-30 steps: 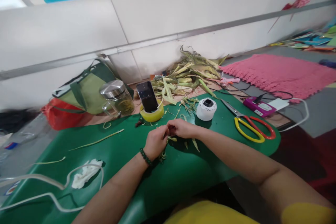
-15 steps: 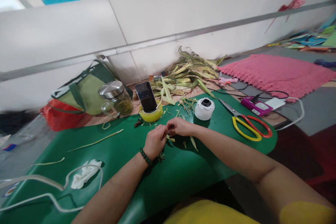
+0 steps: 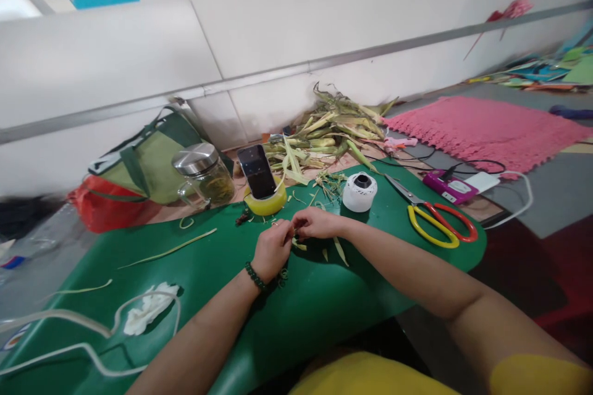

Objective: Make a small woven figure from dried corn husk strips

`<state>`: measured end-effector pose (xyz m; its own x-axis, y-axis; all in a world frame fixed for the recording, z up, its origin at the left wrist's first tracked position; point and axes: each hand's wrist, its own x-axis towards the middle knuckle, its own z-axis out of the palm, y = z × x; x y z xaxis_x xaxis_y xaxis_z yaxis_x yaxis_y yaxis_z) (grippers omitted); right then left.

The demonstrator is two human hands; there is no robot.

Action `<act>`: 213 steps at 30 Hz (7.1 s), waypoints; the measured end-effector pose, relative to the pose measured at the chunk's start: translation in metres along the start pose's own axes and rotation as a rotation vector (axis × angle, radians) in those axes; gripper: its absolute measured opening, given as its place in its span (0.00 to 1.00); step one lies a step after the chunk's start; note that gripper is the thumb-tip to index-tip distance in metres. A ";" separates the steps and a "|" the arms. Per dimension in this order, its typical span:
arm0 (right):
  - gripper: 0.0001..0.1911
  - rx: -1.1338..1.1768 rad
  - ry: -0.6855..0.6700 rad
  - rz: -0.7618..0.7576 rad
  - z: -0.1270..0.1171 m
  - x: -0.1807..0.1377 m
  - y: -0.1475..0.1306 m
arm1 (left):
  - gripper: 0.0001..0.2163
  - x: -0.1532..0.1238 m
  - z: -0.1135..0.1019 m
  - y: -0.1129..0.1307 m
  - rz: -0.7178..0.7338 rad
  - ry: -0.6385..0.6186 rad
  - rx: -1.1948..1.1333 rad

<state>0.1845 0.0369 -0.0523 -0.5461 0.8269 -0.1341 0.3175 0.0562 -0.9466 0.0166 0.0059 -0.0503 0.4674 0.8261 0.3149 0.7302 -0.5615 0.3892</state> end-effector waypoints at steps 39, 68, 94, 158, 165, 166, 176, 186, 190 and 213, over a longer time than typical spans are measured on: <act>0.07 0.104 0.160 -0.028 -0.002 -0.005 -0.008 | 0.15 0.008 -0.020 -0.007 -0.358 0.010 -0.516; 0.07 0.409 0.338 -0.018 0.005 0.000 -0.009 | 0.18 0.005 -0.025 0.008 -0.225 -0.060 -1.002; 0.11 0.540 0.341 0.072 0.014 0.003 -0.010 | 0.18 0.006 -0.021 0.008 -0.281 -0.047 -0.989; 0.07 -0.576 0.174 -0.252 0.002 -0.002 -0.006 | 0.02 0.006 0.001 -0.011 -0.345 -0.042 -0.535; 0.08 -0.063 0.243 -0.231 0.012 0.002 -0.005 | 0.05 0.005 -0.002 -0.010 -0.238 -0.016 -0.493; 0.09 -0.010 0.214 -0.208 0.013 0.002 -0.005 | 0.05 0.005 -0.003 -0.009 -0.239 -0.016 -0.510; 0.05 -0.094 0.170 -0.189 0.012 0.006 0.003 | 0.05 0.006 -0.006 -0.009 -0.278 0.028 -0.595; 0.03 -0.223 0.356 -0.209 0.015 0.002 0.002 | 0.05 0.006 -0.004 -0.011 -0.319 0.028 -0.614; 0.06 -0.056 0.265 -0.120 0.019 0.002 0.000 | 0.07 0.006 -0.004 -0.011 -0.312 0.046 -0.603; 0.05 -0.050 0.190 -0.058 0.012 0.003 -0.002 | 0.11 0.003 -0.008 -0.009 -0.252 0.045 -0.423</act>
<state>0.1730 0.0321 -0.0547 -0.4097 0.9121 -0.0175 0.3305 0.1305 -0.9348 0.0071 0.0130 -0.0457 0.2738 0.9410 0.1989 0.5470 -0.3224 0.7726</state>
